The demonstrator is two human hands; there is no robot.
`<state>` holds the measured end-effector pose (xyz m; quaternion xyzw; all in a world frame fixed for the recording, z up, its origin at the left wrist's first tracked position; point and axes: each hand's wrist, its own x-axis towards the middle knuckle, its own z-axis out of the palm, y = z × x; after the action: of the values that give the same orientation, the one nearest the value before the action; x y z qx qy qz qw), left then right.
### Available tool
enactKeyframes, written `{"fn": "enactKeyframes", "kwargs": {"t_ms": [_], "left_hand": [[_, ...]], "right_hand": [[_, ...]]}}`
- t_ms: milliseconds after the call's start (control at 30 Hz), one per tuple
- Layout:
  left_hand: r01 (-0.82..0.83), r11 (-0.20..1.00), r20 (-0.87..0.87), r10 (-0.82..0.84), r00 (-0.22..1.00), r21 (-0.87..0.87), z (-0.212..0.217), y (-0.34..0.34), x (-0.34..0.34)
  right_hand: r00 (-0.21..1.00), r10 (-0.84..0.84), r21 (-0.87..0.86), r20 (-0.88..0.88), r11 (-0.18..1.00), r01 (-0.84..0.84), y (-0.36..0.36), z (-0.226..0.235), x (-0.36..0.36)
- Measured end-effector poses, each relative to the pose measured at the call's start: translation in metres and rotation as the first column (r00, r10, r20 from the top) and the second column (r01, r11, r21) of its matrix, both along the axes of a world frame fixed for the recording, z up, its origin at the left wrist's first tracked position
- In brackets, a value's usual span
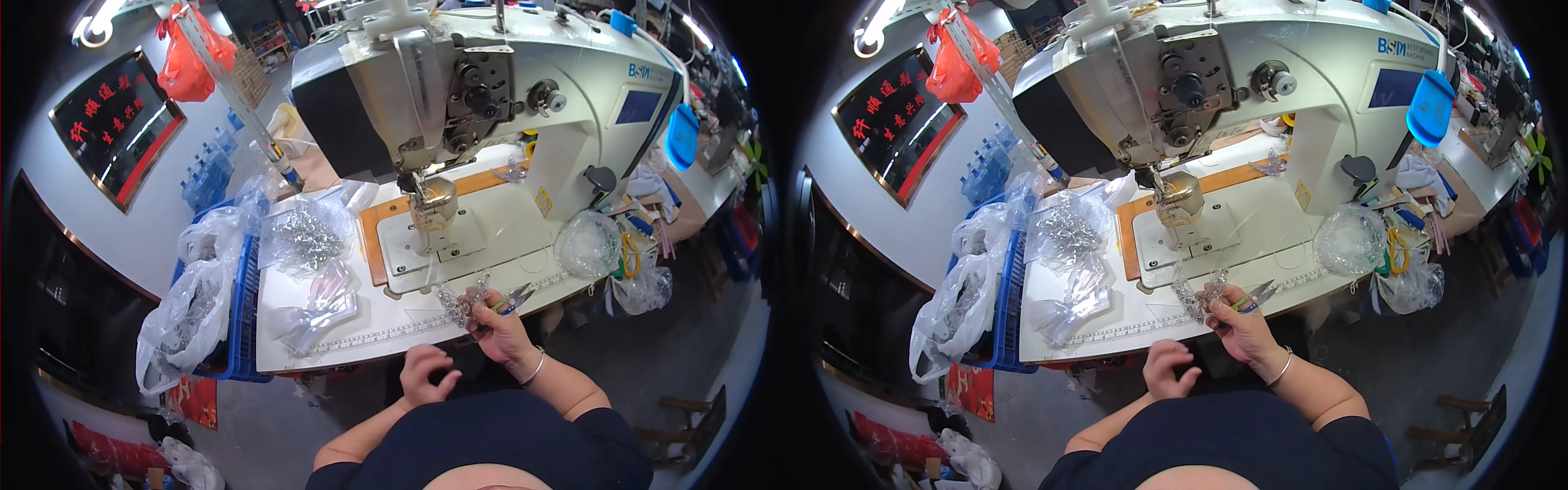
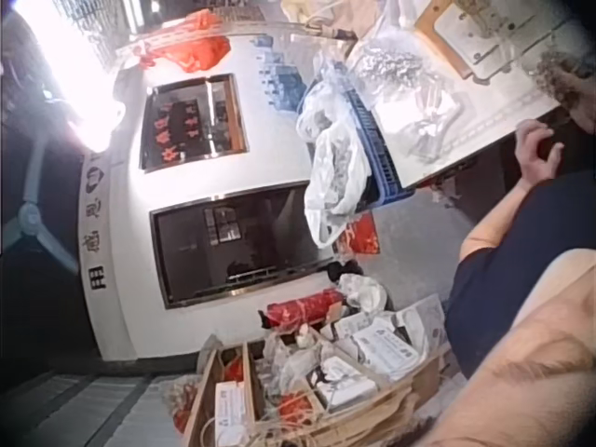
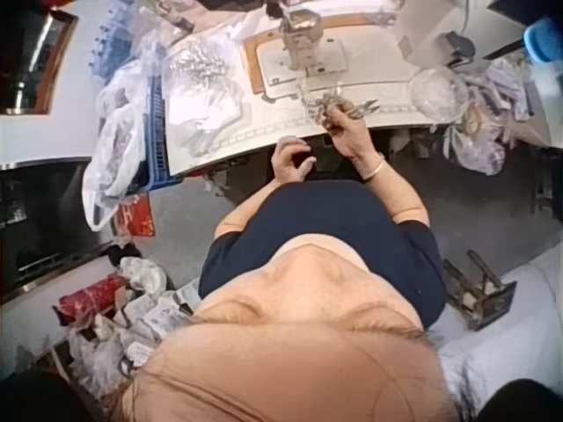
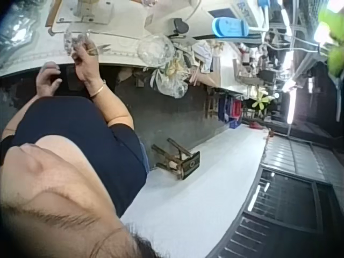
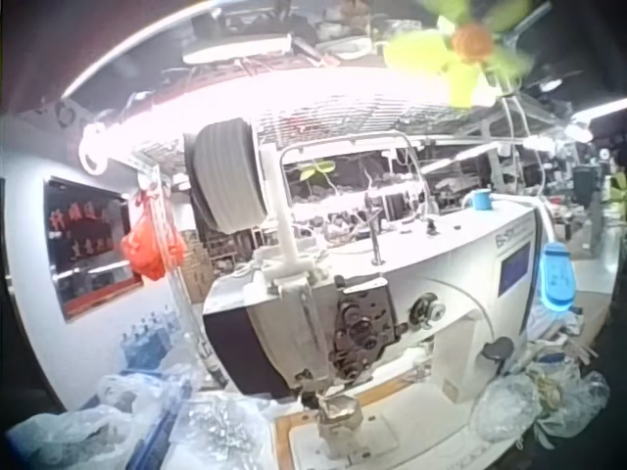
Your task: The person operates an industrial sewing machine to stitch small, silver, star-shaped fabric pieces. They repeatedly pick up a piece, feed it under the presser foot, sew a short seam, and then use scissors to trim the excess thread. The finished items are placed on the table surface.
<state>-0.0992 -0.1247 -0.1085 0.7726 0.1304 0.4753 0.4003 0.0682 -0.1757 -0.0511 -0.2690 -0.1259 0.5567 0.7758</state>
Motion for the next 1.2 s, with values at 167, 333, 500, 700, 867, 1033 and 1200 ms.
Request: {"fn": "enactKeyframes", "kwargs": {"t_ms": [167,333,500,700,867,1033,1200], "left_hand": [[0.804,0.192,0.753,-0.284,0.594,-0.562,0.03,0.026,0.034],[0.675,0.354,0.615,-0.281,0.737,-0.647,0.043,0.034,0.042],[0.568,0.318,0.553,-0.145,0.821,-0.76,0.044,0.036,0.041],[0.338,0.469,0.388,0.01,0.922,-0.816,0.033,0.033,0.047],[0.312,0.463,0.362,0.02,0.932,-0.829,0.033,0.035,0.046],[0.319,0.477,0.347,-0.031,0.937,-0.819,0.037,0.035,0.045],[0.289,0.482,0.302,-0.052,0.952,-0.827,0.03,0.041,0.045]], "right_hand": [[0.994,0.07,0.007,0.078,0.997,-0.071,0.003,0.003,-0.006],[0.908,-0.187,-0.009,0.376,0.979,0.205,0.013,-0.016,-0.006],[0.924,-0.197,-0.021,0.329,0.976,0.215,0.014,-0.029,-0.007],[0.961,-0.137,-0.074,0.242,0.984,0.159,0.015,-0.027,-0.012],[0.972,-0.12,-0.091,0.204,0.986,0.141,0.017,-0.025,-0.013],[0.959,-0.17,-0.105,0.226,0.975,0.198,0.017,-0.03,-0.012],[0.966,-0.083,-0.096,0.244,0.989,0.109,0.016,-0.027,-0.006]]}}
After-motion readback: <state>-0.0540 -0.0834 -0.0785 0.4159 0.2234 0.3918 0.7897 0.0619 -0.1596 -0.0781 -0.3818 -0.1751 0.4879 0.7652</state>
